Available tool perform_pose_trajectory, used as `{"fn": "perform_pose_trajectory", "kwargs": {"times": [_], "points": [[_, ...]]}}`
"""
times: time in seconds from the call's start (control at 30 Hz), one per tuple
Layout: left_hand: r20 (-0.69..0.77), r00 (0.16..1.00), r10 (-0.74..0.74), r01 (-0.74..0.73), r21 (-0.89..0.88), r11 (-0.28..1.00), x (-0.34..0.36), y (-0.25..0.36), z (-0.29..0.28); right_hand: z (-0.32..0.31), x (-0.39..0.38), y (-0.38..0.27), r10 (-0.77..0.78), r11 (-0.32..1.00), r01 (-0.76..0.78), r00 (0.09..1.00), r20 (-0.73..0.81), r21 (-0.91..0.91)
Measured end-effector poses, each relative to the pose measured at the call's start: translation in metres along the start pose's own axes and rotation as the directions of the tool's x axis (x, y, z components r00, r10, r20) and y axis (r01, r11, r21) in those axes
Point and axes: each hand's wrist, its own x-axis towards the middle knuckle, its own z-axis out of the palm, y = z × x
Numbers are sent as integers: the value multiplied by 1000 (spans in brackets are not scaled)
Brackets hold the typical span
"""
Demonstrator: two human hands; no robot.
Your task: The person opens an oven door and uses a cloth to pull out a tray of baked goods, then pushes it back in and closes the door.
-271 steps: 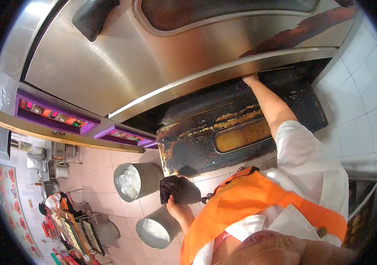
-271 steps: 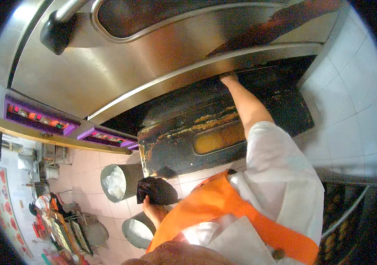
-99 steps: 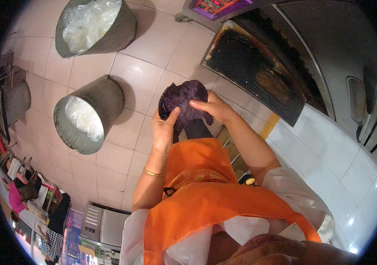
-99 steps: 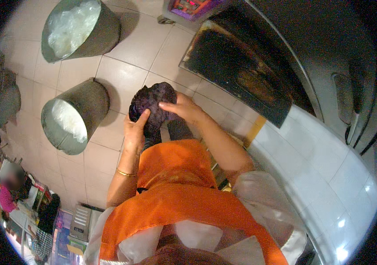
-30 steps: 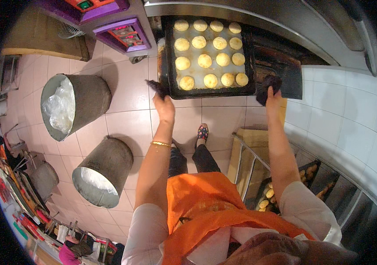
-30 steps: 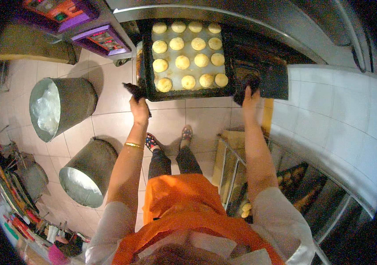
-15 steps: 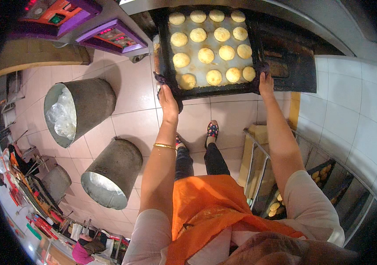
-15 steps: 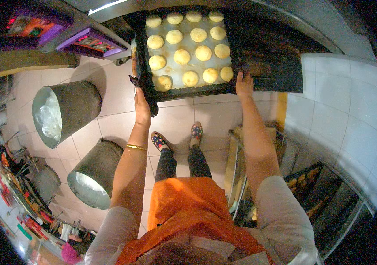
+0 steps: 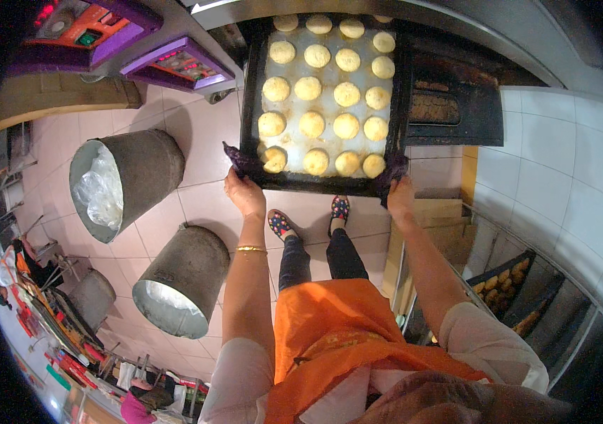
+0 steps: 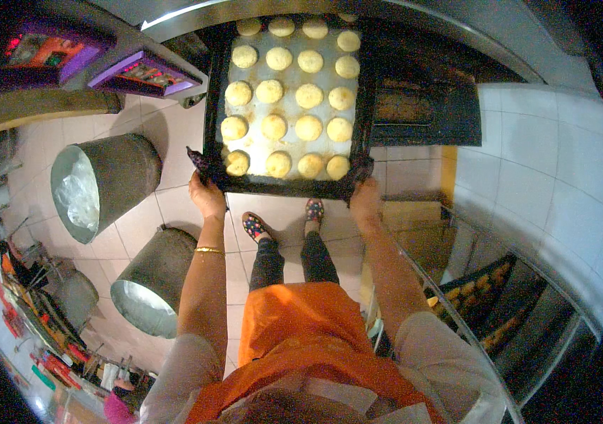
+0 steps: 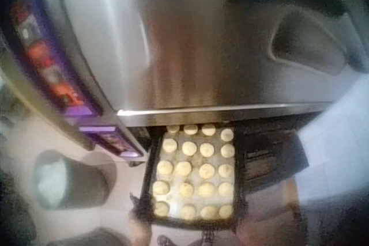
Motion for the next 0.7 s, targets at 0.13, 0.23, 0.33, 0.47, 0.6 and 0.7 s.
{"fn": "perform_pose_trajectory", "kwargs": {"times": [0.13, 0.23, 0.33, 0.47, 0.6, 0.7], "points": [[-87, 986, -142, 114, -264, 958, -16, -42, -14, -18, -47, -26, 84, 993, -99, 970, 228, 57], [-49, 926, -373, 301, -500, 812, -21, -38, -33, -20, -71, -43, 86, 996, -83, 962, 260, -25], [-37, 878, -478, 354, -624, 697, -33, -41, -34, -23, -85, -63, 59, 996, -39, 962, 266, -81], [64, 880, -471, 407, -613, 677, -67, -21, -27, 17, -116, -69, 67, 991, -90, 976, 209, 101], [136, 883, -450, 428, -627, 651, -90, -23, -16, 60, -149, -90, -3, 944, -52, 986, 165, 325], [45, 915, -402, 370, -494, 787, -94, -15, -13, 51, -158, -110, -35, 912, -75, 965, 259, 404]]}}
